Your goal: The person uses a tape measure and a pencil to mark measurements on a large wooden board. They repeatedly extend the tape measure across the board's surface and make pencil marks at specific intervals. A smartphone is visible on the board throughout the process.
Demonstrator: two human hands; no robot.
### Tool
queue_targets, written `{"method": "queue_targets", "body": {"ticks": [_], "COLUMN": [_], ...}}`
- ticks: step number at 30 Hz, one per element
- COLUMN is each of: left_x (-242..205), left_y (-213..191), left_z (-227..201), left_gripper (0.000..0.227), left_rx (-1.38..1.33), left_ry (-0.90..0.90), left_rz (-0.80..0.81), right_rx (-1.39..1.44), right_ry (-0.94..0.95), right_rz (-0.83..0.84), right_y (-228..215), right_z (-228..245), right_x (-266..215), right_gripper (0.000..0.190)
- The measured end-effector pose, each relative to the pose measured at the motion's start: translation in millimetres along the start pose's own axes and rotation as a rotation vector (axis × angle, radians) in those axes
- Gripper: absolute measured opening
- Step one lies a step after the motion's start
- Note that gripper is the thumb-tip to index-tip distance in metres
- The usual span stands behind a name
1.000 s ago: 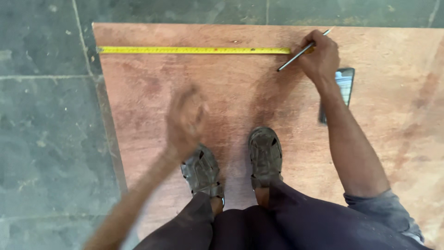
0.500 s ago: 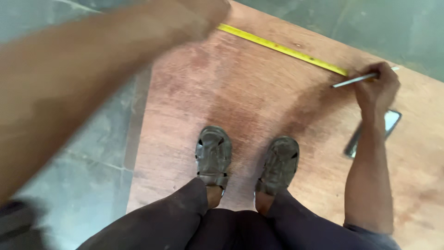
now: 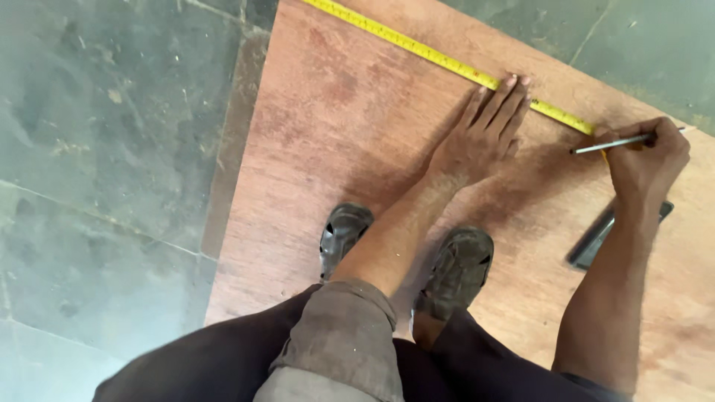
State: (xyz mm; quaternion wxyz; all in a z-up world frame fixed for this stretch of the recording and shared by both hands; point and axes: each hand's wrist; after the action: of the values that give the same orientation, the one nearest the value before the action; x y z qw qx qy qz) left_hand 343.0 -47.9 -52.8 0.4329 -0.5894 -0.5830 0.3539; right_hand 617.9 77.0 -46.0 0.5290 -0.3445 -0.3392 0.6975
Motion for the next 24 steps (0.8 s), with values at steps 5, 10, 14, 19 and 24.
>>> {"method": "queue_targets", "body": {"ticks": [5,10,14,19,24], "left_x": [5.7,11.6,14.1,13.9,22.7], "left_y": [-5.5,-5.3,-4.3,0.2,-1.9], "left_z": [-1.1,-1.3,1.6,3.0,8.4], "left_gripper": [0.062,0.059,0.057,0.058,0.053], "left_rx": [-0.011,-0.043,-0.042,-0.064,0.03], "left_ry": [-0.001,-0.012,-0.016,0.002,0.027], "left_rz": [0.047,0.034,0.051,0.132,0.121], "right_rx": [-0.036,0.093,0.135,0.071,0.137], "right_ry": [-0.004,0.096,0.015,-0.031,0.113], "right_rz": [-0.043,-0.03,-0.039,0.019,0.105], "right_y": [-1.5,10.1,23.0,25.6,32.0], "right_z": [8.8,43.8,79.9,113.3,129.6], "right_x": [-10.5,-7.8,-10.0,-2.7,8.6], "right_gripper": [0.015,0.028,0.036,0.036,0.025]}}
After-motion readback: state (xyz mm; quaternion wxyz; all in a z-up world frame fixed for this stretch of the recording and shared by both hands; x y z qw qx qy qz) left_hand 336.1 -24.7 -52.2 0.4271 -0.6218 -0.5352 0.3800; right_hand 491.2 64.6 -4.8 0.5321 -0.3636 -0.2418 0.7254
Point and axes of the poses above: each hand's wrist, its own x-axis towards the middle knuckle, its own y-axis out of the palm, z = x × y, and after that the axes turned 3 degrees about y, right-handed
